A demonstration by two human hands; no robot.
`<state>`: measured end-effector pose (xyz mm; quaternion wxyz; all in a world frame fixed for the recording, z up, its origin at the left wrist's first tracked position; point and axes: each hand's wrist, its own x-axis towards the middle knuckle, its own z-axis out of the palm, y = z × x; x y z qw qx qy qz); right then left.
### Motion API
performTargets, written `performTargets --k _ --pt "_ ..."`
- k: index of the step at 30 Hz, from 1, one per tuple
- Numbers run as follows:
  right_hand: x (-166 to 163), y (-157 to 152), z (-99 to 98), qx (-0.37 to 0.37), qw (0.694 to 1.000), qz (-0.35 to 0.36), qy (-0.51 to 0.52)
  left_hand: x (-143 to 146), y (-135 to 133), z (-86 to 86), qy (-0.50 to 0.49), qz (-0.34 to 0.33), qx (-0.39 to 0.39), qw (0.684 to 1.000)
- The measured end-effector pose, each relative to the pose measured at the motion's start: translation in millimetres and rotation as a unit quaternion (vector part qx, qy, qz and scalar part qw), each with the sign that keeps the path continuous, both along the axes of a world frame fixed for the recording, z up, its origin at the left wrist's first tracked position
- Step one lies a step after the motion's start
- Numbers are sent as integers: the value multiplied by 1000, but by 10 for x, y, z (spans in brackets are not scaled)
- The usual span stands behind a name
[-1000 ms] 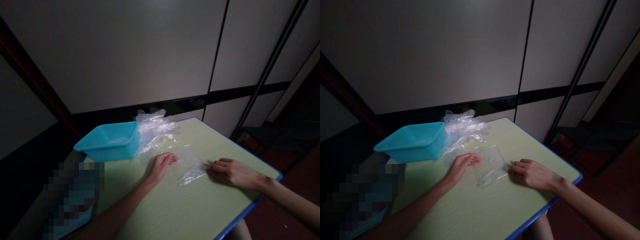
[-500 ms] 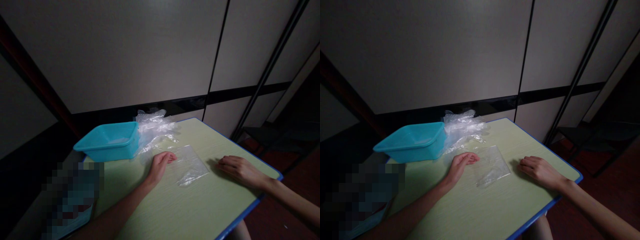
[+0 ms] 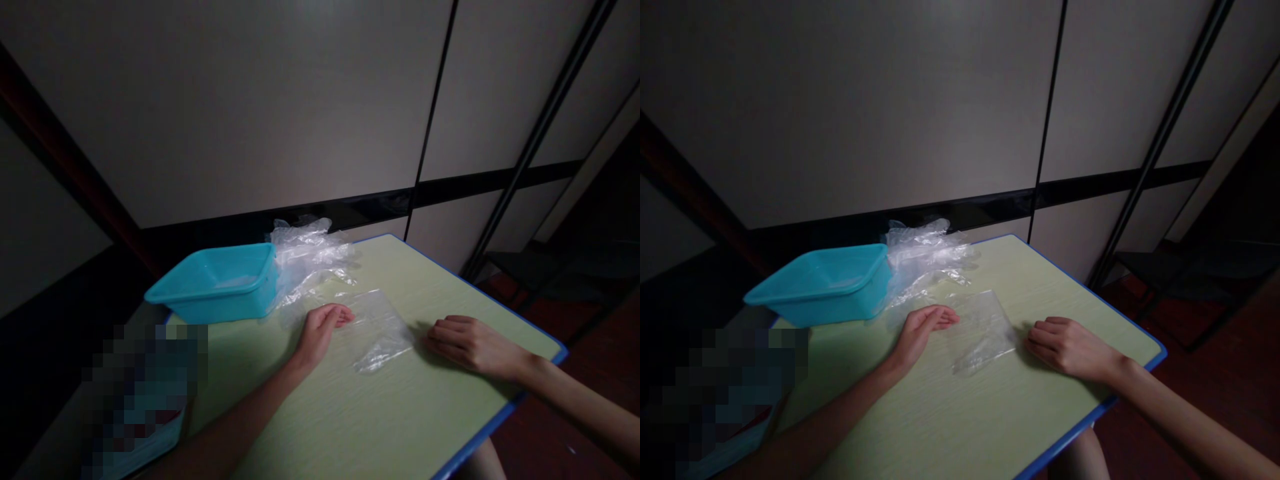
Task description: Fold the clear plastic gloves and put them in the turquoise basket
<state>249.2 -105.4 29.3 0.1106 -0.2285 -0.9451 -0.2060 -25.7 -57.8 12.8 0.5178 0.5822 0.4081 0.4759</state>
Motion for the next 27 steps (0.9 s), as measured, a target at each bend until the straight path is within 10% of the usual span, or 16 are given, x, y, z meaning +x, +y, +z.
performTargets --k 27 --pt "-86 60 -20 -7 999 0 -52 11 16 -33 8 -8 -19 1000"
